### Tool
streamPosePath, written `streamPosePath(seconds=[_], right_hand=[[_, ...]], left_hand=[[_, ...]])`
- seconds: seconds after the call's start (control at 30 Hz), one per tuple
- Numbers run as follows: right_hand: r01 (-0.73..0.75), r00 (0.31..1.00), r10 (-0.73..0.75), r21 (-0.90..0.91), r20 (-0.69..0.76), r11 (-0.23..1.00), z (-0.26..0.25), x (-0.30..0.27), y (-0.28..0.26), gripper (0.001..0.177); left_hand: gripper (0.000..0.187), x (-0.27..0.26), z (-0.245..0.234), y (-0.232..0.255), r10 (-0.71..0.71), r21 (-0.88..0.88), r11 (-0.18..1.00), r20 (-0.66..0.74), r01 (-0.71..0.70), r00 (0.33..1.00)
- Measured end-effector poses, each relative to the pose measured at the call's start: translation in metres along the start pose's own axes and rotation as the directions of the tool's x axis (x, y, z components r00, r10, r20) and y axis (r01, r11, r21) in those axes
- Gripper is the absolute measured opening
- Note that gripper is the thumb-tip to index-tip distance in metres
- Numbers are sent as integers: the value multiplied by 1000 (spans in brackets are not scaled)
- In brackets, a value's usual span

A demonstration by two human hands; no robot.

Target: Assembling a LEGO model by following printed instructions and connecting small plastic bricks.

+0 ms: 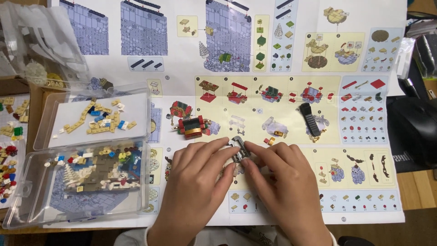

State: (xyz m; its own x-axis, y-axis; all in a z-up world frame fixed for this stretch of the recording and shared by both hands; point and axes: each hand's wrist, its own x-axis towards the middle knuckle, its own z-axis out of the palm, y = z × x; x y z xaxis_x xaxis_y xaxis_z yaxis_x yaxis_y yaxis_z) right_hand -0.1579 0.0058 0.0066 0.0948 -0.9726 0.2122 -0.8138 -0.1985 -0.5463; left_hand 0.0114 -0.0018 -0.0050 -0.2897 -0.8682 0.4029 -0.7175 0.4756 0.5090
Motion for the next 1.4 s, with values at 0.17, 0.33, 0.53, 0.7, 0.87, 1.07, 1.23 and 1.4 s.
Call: streamPosePath(seconds=[0.17,0.33,0.53,0.7,0.87,1.07,1.23,1.4], right_hand=[[26,1000,-26,62,-8,998,0,0,5,27],[18,1000,-19,80,1,997,-9,-3,9,31],[-286,957,283,-32,-66,958,-22,-3,23,34],[-292,956,291,-88,-28,952,-25,3,29,44],[-300,953,302,-120,-2,946,-26,7,30,38],[-252,963,248,-20,-107,968,-22,2,36,17],[-230,969,226,-25,-101,973,-21,3,41,23],[-117,983,95,-132,-160,984,-17,3,39,21]], left_hand=[[28,1,0,0,-13,6,1000,18,13,1000],[26,4,0,5,-5,41,999,1,5,1000],[23,6,-4,8,19,53,998,-73,-15,997],[47,15,-10,15,-146,134,977,-138,165,980],[48,16,-2,9,-244,147,957,-56,250,968],[44,14,3,2,-228,157,961,-31,230,973],[40,13,7,-3,-227,151,961,-32,229,973],[40,13,7,-5,-228,150,962,-30,230,973]])
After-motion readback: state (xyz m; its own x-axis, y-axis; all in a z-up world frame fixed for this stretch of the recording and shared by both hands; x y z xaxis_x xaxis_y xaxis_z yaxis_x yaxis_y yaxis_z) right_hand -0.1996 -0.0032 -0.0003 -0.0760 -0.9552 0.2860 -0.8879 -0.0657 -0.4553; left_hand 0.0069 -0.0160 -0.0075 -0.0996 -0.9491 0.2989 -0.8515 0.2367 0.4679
